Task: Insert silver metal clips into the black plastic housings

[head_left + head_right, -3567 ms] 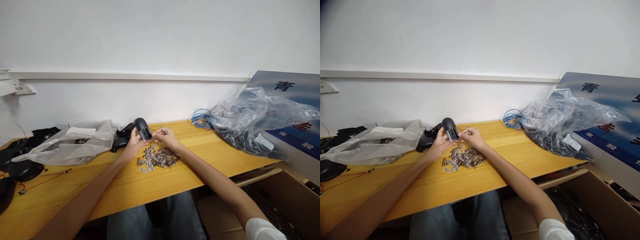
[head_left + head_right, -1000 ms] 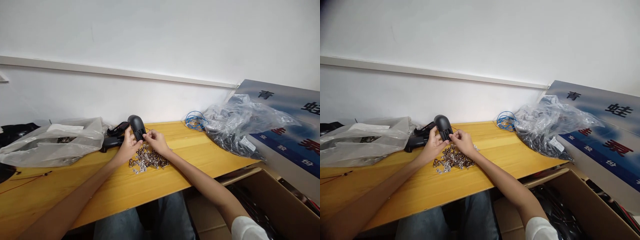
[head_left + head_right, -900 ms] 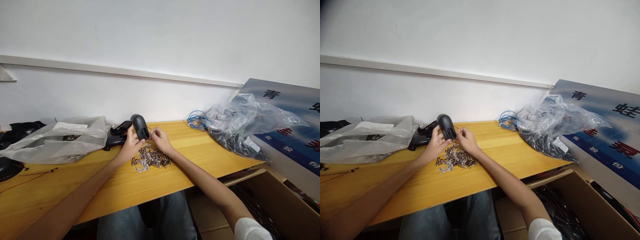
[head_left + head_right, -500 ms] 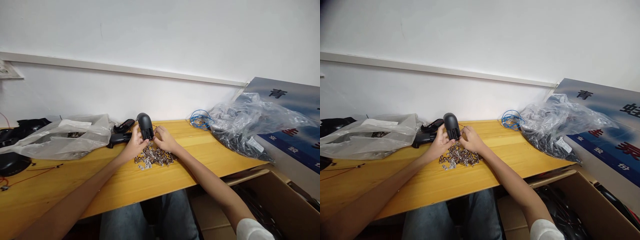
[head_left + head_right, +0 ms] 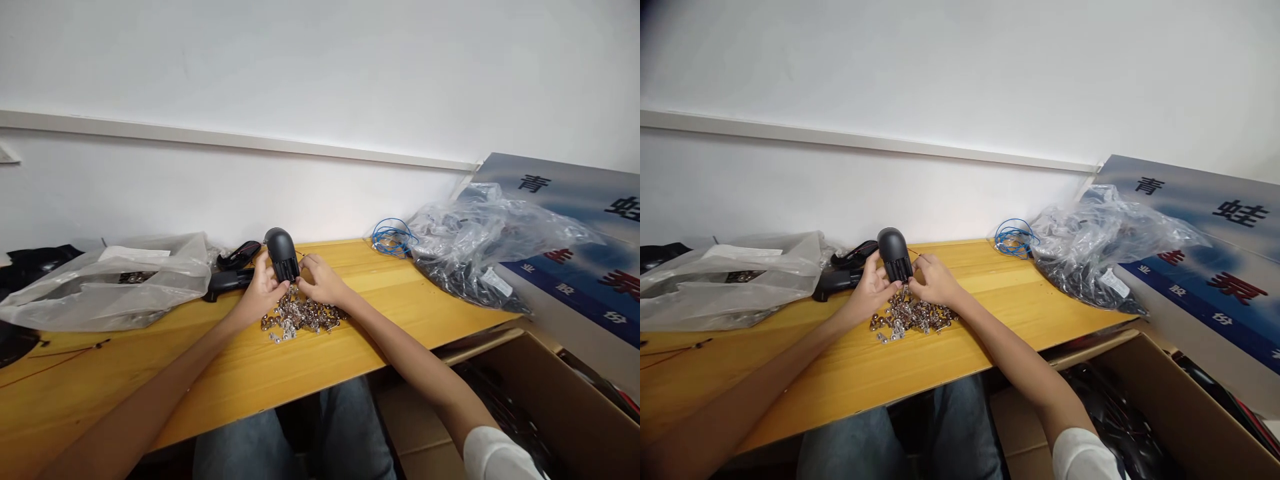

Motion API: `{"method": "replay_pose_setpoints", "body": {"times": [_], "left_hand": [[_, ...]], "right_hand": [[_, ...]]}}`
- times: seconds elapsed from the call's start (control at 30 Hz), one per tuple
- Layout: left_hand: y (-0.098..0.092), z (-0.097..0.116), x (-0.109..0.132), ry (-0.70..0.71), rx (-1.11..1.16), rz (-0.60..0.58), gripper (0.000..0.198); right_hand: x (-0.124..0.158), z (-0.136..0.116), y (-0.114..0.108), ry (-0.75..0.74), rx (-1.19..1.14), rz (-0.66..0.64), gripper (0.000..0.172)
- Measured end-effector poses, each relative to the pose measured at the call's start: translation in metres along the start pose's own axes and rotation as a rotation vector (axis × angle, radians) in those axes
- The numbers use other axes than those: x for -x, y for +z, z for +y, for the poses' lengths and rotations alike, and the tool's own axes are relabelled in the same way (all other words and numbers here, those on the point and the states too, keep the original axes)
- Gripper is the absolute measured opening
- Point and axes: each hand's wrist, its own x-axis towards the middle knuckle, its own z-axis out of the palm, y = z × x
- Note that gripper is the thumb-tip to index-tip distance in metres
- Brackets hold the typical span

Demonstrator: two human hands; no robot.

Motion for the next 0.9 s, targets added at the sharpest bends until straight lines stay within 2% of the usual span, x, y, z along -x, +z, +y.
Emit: {"method": "replay_pose_setpoints", "body": {"times": [0.3,0.5,0.73,0.9], "left_hand": [[0.002,-0.003,0.001,-0.012,-0.028,0.054,0.096],[0.005,0.004,0.002,-0.120,-0.002,0.130,0.075],[0.008,0.008,0.002,-0.132,0.007,0.157,0.077],[0.012,0.015,0.003,-0.152,-0.019,0.191,0.071]], "right_hand": [[-0.001,-0.002,0.002,0.027,-0.002,-0.068,0.009],[-0.002,0.000,0.004,0.008,-0.007,-0.078,0.011],[-0.002,-0.002,0.004,-0.014,-0.059,-0.060,0.013],[-0.003,-0.003,0.004,0.020,-0.087,-0.072,0.013]]}}
